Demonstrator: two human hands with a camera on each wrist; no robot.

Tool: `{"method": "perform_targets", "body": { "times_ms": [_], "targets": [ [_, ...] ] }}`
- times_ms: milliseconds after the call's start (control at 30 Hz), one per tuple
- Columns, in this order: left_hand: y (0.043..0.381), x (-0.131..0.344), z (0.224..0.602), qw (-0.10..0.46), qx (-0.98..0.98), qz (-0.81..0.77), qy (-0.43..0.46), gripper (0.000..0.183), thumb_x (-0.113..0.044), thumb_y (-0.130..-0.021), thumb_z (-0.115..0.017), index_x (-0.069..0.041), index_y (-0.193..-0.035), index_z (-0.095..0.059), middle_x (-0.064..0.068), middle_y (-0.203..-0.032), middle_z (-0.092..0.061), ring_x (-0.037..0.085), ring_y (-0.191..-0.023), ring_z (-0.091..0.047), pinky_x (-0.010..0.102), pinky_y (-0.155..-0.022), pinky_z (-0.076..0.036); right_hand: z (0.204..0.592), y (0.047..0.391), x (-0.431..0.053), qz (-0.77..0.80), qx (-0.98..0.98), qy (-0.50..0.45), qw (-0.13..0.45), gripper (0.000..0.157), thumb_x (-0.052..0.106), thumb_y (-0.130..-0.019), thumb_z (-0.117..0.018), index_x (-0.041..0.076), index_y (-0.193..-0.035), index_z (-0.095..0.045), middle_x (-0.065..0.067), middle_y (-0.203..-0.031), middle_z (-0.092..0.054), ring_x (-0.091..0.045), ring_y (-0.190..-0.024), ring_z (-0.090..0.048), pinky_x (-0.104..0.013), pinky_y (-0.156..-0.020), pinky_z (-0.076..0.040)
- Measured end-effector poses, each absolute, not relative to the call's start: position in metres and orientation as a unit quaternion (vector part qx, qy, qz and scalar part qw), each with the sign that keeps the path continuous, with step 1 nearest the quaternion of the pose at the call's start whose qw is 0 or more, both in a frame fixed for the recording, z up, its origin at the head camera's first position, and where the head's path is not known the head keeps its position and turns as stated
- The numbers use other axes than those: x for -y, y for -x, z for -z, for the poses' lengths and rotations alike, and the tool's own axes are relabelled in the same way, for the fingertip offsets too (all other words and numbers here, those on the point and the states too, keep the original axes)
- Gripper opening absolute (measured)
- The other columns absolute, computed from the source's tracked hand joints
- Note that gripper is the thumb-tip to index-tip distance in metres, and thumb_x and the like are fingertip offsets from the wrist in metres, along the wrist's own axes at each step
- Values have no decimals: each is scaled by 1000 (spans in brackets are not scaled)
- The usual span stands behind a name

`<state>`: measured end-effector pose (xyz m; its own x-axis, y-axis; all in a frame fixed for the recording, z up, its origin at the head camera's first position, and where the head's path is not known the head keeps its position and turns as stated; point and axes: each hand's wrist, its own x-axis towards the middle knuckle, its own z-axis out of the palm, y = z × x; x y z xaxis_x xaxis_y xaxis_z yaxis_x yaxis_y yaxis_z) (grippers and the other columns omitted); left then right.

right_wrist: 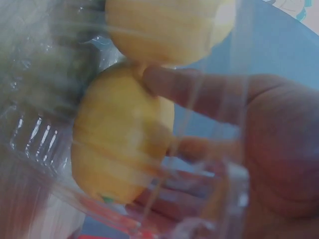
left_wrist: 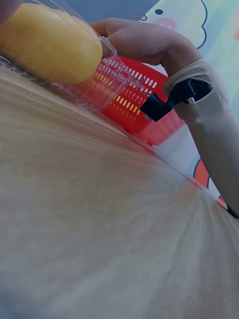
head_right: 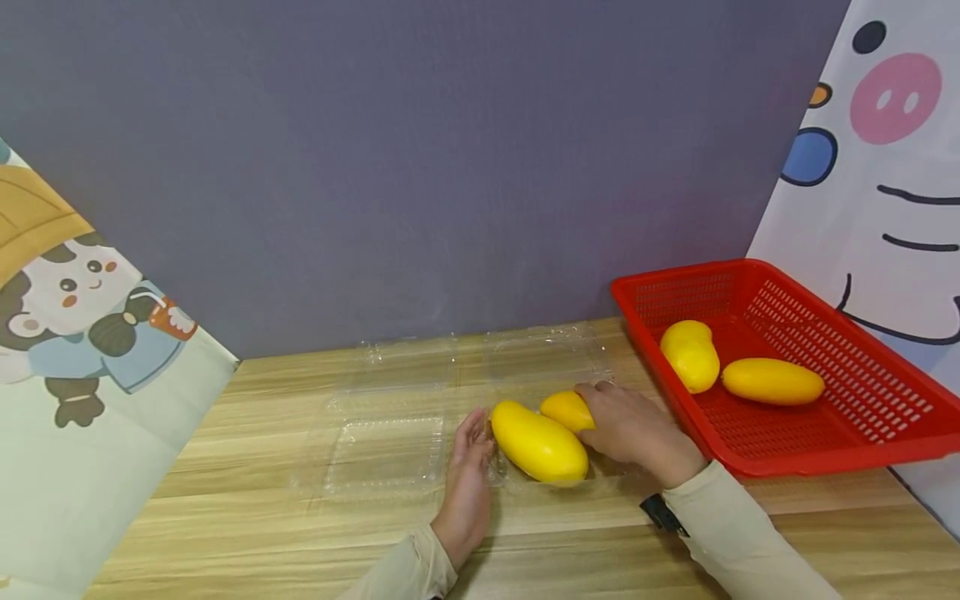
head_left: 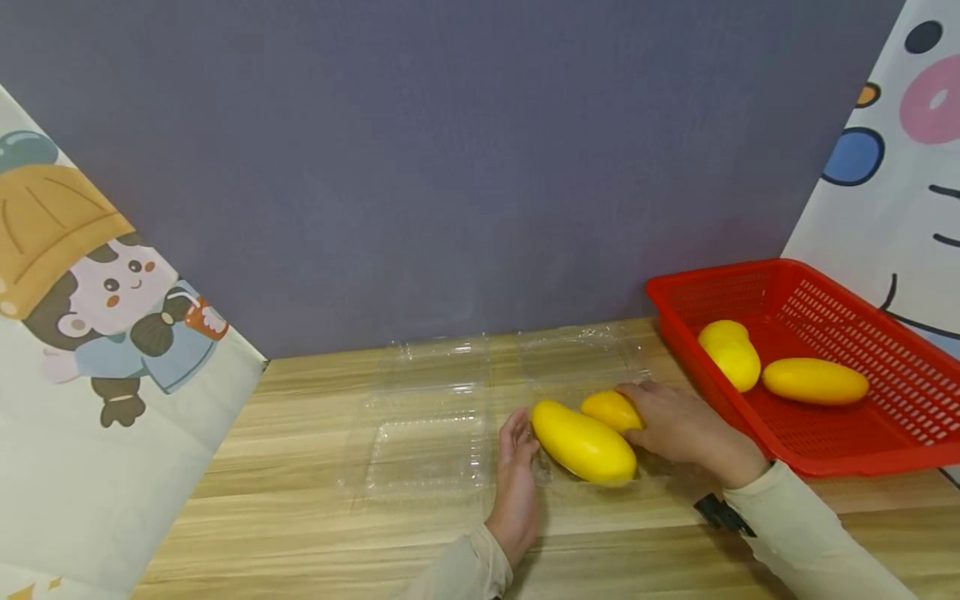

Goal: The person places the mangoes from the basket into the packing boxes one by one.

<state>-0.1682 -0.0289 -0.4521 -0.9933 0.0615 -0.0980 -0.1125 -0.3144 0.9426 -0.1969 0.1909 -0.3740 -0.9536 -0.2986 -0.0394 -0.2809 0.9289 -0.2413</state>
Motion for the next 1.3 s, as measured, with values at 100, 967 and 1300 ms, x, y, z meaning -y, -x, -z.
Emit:
{"method": "perform_targets", "body": {
  "times_ms": [100,967,1300],
  "targets": [
    [168,28,452,52,-581,-812,26,57,-11,-96,-44,-13,-151,-31,11,-162,-26,35,-152,-18,58,-126,-9,370,197,-194,124,-980,151,40,64,31,-84,-75,2,-138,-55,-26,-137,-58,-45,-125,-54,-61,-102,-46],
    [166,28,447,58,-592,-803,38,57,-11,-95,-45,-12,-151,-31,12,-161,-27,34,-152,-21,58,-126,-12,361,188,-188,118,-981,150,7,58,37,-89,-71,6,-137,-57,-22,-140,-56,-44,-127,-54,-61,-101,-47],
    [169,34,441,51,-606,-794,22,57,-11,-95,-45,-11,-150,-29,10,-163,-24,34,-154,-16,58,-126,-10,360,182,-177,138,-976,169,22,56,41,-94,-64,2,-133,-59,-21,-139,-58,-44,-130,-52,-60,-107,-43]
  ]
}}
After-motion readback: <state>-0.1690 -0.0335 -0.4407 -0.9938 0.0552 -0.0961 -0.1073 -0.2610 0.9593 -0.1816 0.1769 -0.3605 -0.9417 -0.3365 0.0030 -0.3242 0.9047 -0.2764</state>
